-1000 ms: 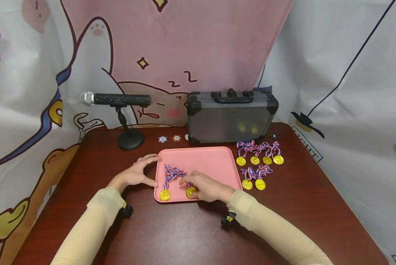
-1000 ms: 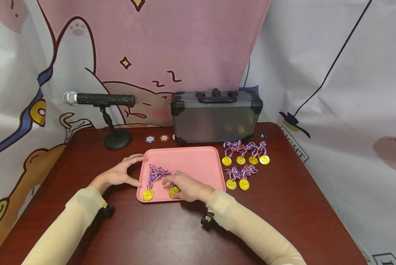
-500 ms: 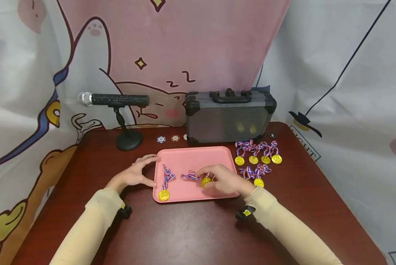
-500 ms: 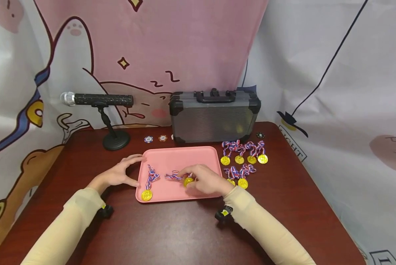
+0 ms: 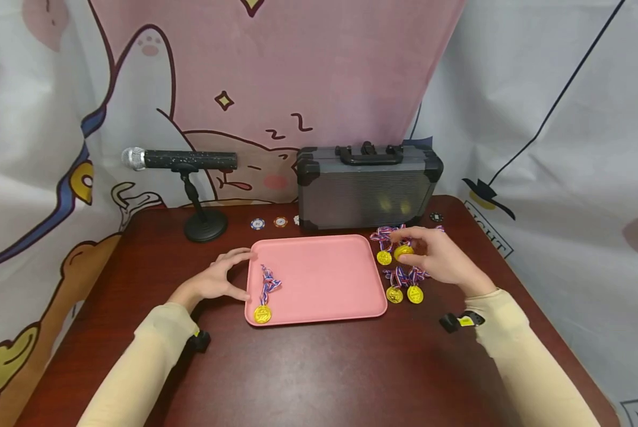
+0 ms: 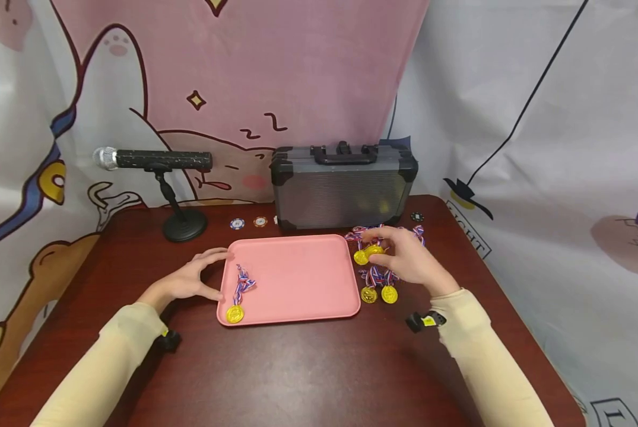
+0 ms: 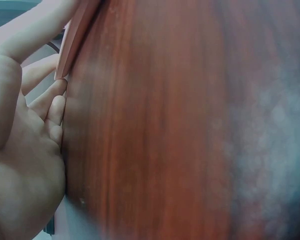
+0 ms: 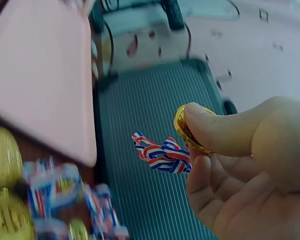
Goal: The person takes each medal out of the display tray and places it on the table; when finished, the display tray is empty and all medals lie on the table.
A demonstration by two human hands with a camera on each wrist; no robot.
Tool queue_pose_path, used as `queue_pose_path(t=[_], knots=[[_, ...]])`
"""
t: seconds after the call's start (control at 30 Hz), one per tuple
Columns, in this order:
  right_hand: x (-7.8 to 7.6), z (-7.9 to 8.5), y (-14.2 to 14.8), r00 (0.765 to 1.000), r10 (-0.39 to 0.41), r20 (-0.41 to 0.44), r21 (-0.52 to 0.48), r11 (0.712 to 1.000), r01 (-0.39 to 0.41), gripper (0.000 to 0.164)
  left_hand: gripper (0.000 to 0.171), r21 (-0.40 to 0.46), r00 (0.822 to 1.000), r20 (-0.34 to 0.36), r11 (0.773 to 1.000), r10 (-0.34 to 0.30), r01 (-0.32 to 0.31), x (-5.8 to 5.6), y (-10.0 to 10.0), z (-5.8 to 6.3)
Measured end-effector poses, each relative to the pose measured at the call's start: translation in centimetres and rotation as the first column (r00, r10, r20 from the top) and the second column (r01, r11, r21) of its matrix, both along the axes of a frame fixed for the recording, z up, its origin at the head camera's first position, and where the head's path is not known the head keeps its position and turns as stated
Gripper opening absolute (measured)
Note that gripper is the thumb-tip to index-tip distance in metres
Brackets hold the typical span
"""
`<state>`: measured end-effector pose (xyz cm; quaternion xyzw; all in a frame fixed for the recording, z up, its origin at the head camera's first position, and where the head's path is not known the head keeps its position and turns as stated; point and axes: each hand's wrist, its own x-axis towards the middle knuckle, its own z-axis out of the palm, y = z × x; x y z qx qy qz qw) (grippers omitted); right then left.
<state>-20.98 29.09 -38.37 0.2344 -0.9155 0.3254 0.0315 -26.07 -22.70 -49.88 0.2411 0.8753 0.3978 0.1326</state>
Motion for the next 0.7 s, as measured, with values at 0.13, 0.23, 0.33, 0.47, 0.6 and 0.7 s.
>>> queue_pose_path(t=[0.13,0.23,0.33,0.47,0.6,0.7], knots=[[0.5,0.1,3.2,0.994,-0.110,-0.011,0.046,0.993,0.110,0.042,0.099,0.000,1.000,-0.005,1.000,-0.001,0.001,0.0,0.0,0.1],[1.0,-0.5,5.2,0.985,-0.173,-0.008,0.078,0.982,0.173,0.044,0.100,-0.003,1.000,-0.005,1.000,-0.002,0.002,0.1,0.0,0.0],[1.3,-1.9,6.9,0.980,-0.199,-0.005,0.104,0.975,0.198,0.046,0.100,-0.006,1.000,-0.003,1.000,-0.003,0.003,0.1,0.0,0.0],[1.7,-4.3,8.3,0.981,-0.193,0.025,0.124,0.974,0.188,0.047,0.100,-0.010,1.000,0.001,1.000,-0.002,0.002,0.0,0.0,0.1],[2.1,-6.3,8.8,0.983,-0.170,0.073,0.155,0.975,0.157,0.046,0.101,-0.011,1.000,0.004,1.000,-0.004,0.004,0.0,0.1,0.2],[2.3,-7.3,8.7,0.987,-0.140,0.083,0.177,0.976,0.124,0.045,0.101,-0.010,1.000,0.006,1.000,-0.005,0.005,-0.1,0.0,0.2]])
